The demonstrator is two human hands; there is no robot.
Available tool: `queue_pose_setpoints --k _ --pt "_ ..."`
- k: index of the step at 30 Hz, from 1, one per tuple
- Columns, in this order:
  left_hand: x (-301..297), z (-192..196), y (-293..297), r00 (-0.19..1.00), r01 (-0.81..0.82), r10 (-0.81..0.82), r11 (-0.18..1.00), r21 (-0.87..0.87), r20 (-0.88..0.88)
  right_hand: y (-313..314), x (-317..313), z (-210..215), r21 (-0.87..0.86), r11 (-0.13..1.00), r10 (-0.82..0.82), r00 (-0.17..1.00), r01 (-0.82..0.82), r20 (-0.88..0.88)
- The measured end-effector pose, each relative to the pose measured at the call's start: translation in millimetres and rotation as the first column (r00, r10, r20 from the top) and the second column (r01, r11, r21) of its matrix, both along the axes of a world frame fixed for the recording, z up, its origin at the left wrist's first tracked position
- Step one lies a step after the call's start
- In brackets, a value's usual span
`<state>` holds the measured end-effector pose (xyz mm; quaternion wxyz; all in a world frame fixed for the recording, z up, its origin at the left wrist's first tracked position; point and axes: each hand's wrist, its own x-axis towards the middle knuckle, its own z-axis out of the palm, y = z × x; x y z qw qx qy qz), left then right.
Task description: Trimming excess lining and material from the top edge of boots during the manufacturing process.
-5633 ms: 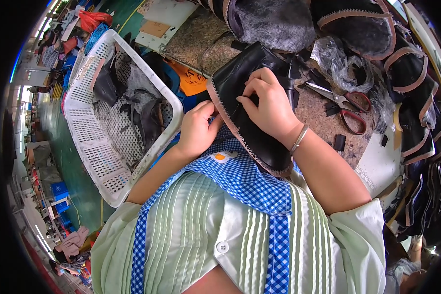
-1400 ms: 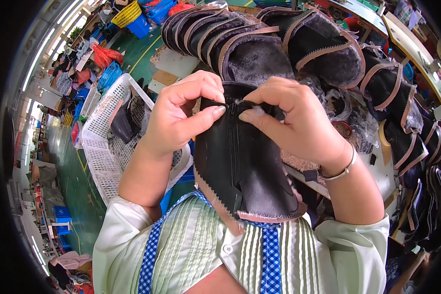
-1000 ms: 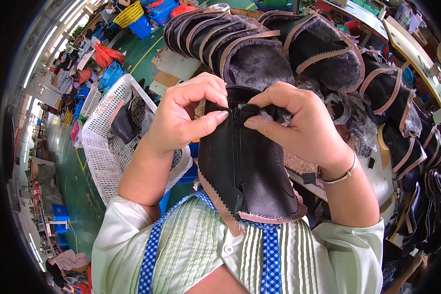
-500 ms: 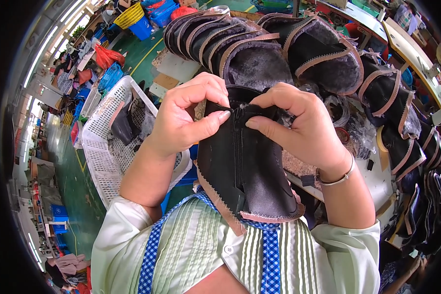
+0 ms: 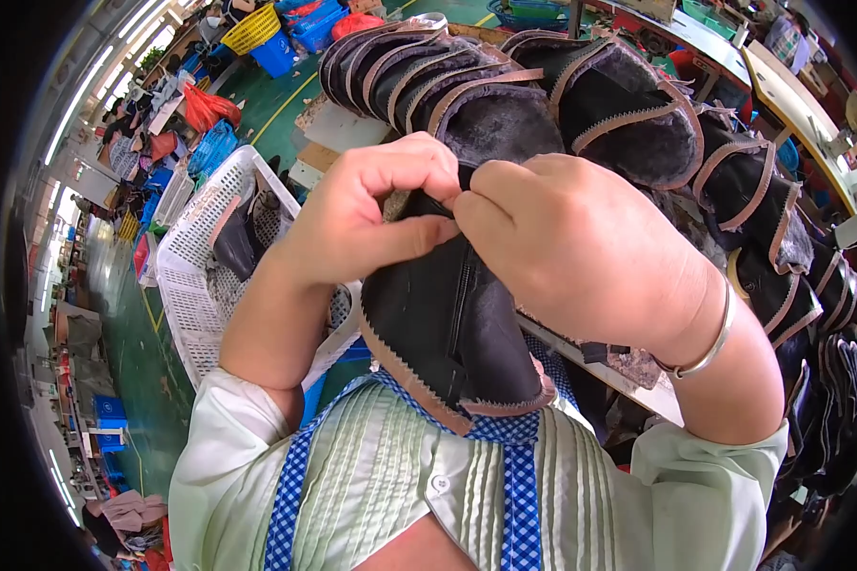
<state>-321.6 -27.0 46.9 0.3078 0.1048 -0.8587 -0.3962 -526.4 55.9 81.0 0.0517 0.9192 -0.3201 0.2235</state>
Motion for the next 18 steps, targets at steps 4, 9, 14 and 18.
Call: queue_pose_setpoints --k 4,9,14,18 --pt "-1.9 -11.2 -16.0 0.98 0.199 -0.18 0.926 0.321 -0.088 -7.6 0.2 -4.0 -0.014 0.999 0.043 0.997 -0.044 -0.061" --pt "-5.6 -22.2 -16.7 0.955 0.273 -0.187 0.856 0.44 -0.228 -18.7 3.1 -33.4 -0.053 0.998 0.05 0.989 -0.043 0.139" --pt "-1.8 -21.7 -12.8 0.977 0.185 -0.149 0.947 0.261 -0.15 -36.9 -10.3 -60.5 0.25 0.963 -0.264 0.564 0.105 0.783" --pt "9.4 -16.7 -12.1 0.992 0.011 0.003 0.994 0.105 -0.127 -55.2 -70.9 -74.5 -0.166 0.741 -0.464 0.675 0.651 0.574"
